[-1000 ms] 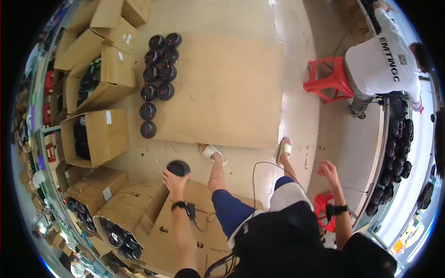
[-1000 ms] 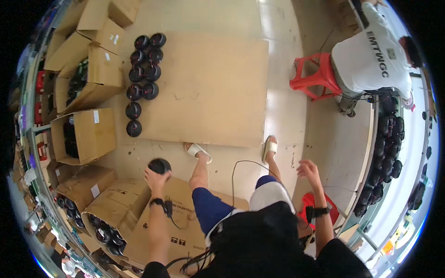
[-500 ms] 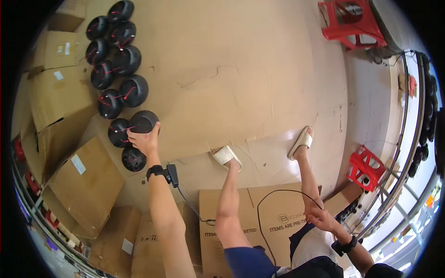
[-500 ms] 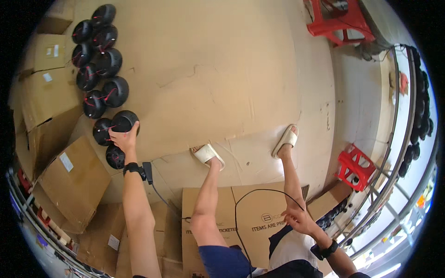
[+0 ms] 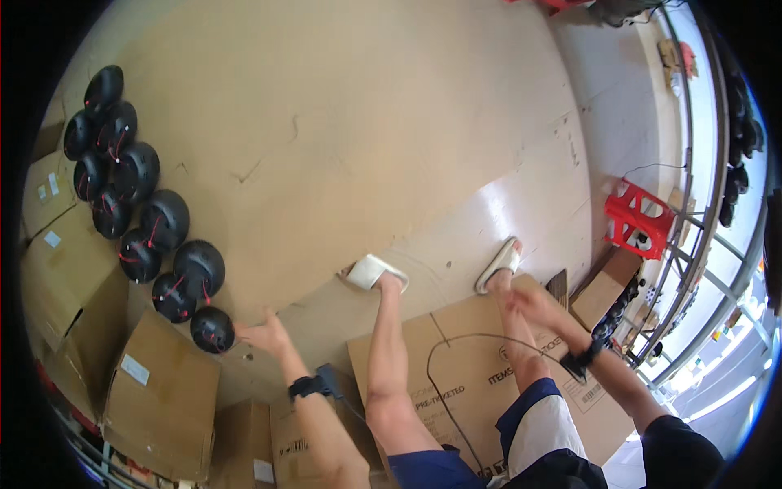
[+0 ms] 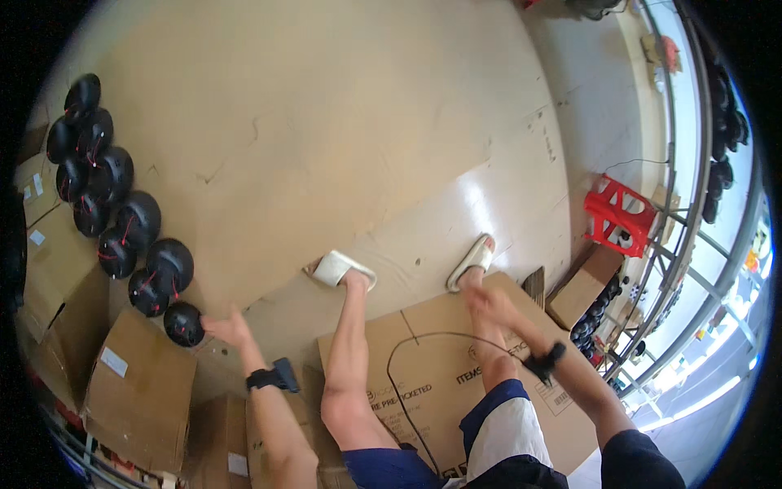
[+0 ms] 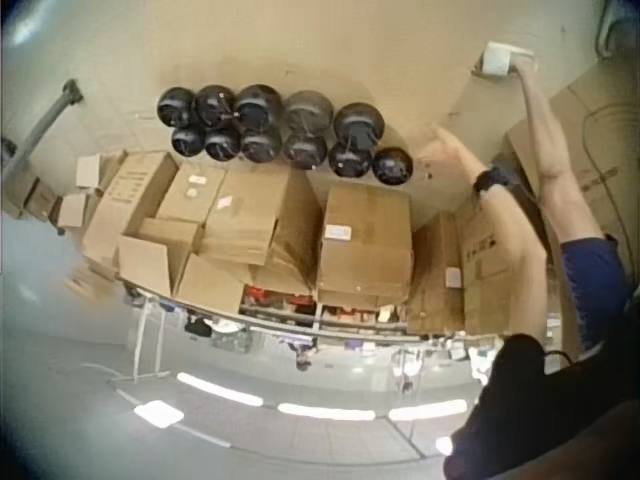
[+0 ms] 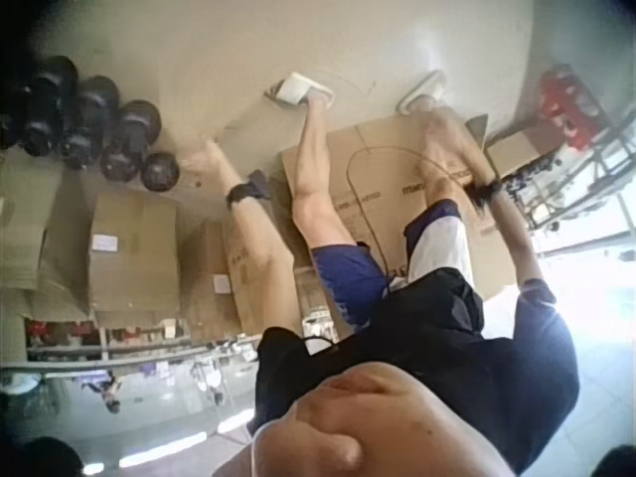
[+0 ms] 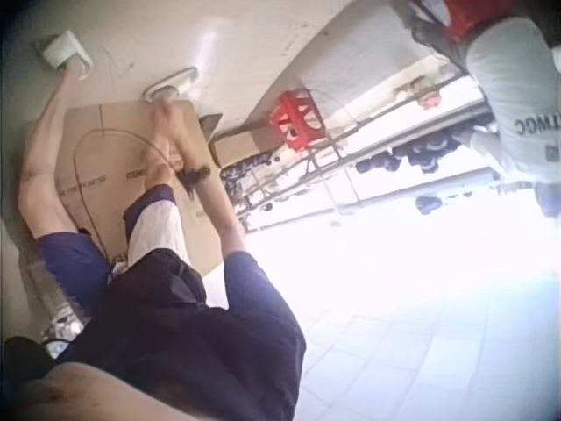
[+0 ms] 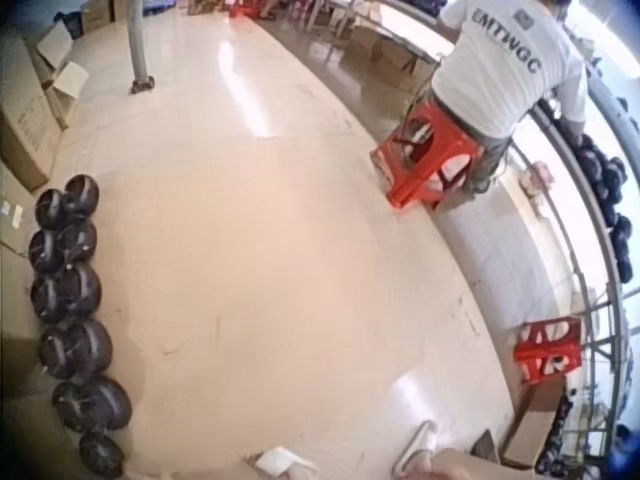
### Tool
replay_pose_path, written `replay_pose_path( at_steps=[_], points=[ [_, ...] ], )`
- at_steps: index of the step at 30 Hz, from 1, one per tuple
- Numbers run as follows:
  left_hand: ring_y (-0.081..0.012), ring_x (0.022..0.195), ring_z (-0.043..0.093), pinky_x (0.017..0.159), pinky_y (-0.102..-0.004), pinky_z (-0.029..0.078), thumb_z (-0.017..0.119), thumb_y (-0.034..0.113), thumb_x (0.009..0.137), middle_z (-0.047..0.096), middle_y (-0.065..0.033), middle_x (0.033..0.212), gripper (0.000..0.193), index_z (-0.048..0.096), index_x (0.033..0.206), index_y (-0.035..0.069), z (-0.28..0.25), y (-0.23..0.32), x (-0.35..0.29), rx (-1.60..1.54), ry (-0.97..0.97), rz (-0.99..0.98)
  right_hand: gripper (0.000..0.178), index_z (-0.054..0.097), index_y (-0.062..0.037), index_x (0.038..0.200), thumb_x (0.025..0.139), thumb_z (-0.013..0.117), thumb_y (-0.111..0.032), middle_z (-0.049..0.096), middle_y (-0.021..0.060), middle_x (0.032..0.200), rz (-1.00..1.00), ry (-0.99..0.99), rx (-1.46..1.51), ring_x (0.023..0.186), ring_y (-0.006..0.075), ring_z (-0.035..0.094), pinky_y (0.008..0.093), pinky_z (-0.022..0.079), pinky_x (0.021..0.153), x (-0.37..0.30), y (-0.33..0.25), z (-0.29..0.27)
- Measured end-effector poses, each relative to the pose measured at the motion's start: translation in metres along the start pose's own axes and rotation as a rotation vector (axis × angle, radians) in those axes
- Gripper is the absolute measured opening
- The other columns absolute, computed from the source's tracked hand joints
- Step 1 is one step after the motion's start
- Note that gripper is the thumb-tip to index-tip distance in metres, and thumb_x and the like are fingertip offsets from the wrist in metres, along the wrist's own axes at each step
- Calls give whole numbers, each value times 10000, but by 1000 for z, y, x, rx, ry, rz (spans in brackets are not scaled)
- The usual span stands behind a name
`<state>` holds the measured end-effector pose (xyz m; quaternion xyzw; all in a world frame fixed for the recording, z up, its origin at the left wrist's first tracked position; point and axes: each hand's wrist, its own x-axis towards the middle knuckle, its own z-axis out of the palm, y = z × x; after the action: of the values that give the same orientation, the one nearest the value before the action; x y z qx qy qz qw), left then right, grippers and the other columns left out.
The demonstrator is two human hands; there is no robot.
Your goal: The person applies hot glue to the interior of black plastic housings to secure wires, then moves several housings from the floor onto a cardboard sheet. Finally, they pick up a phone and a bottle from a nearby shelf.
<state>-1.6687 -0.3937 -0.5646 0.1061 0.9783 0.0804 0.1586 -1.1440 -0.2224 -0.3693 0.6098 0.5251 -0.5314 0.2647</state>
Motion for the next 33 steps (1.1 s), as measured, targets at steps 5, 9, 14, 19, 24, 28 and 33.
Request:
replay_pose_path(
  at_steps=[5,9,14,19,24,28,33],
  points=[
    [-338,1308,392,1123,-444,315,685,418,861,392,-238,1408,789,297,1390,-20,42,-56,-26,-1001,-507,-839,630,441,28,1303,945,530,-482,592,214,1152,183,314,942,1014,253,624,361,517,850,163,24,-23],
    [-286,1298,413,1120,-441,312,607,424,915,417,-163,1432,691,339,1410,22,67,-40,-4,-1513,-526,-842,938,115,-7,1493,901,540,-597,318,272,1449,184,325,1469,1280,389,443,532,402,1034,239,-12,-10],
    [-267,1282,430,1128,-424,303,565,384,956,460,-111,1407,576,400,1391,44,98,-14,-8,-1504,-454,-778,887,128,-66,1500,910,522,-598,226,244,1502,94,241,1669,1369,396,309,619,299,1084,283,-38,-14],
    [-264,1305,410,1134,-408,280,541,401,970,435,-101,1433,598,360,1416,47,93,-15,-6,-1451,-430,-775,736,254,-124,1472,944,444,-600,260,176,1503,227,289,1525,1364,339,317,615,259,1108,292,-48,-11],
    [-224,1280,437,1108,-380,324,536,431,967,481,-79,1399,593,382,1398,53,98,-16,-10,-1324,-406,-777,678,335,-120,1439,962,402,-597,311,129,1489,210,271,1465,1354,313,339,604,263,1107,296,-48,-25],
    [-214,1269,453,1101,-367,340,526,441,969,499,-75,1381,585,393,1390,58,105,-8,-32,-1383,-451,-748,669,352,-115,1430,967,385,-597,342,103,1478,297,310,1465,1345,301,355,605,271,1100,295,-44,-54],
    [-225,1277,450,1106,-375,351,512,389,983,472,-80,1408,552,379,1405,58,113,15,-78,-1472,-431,-757,644,356,-124,1431,972,396,-575,369,113,1469,321,311,1405,1334,300,368,594,307,1079,293,-31,-86]
  ],
)
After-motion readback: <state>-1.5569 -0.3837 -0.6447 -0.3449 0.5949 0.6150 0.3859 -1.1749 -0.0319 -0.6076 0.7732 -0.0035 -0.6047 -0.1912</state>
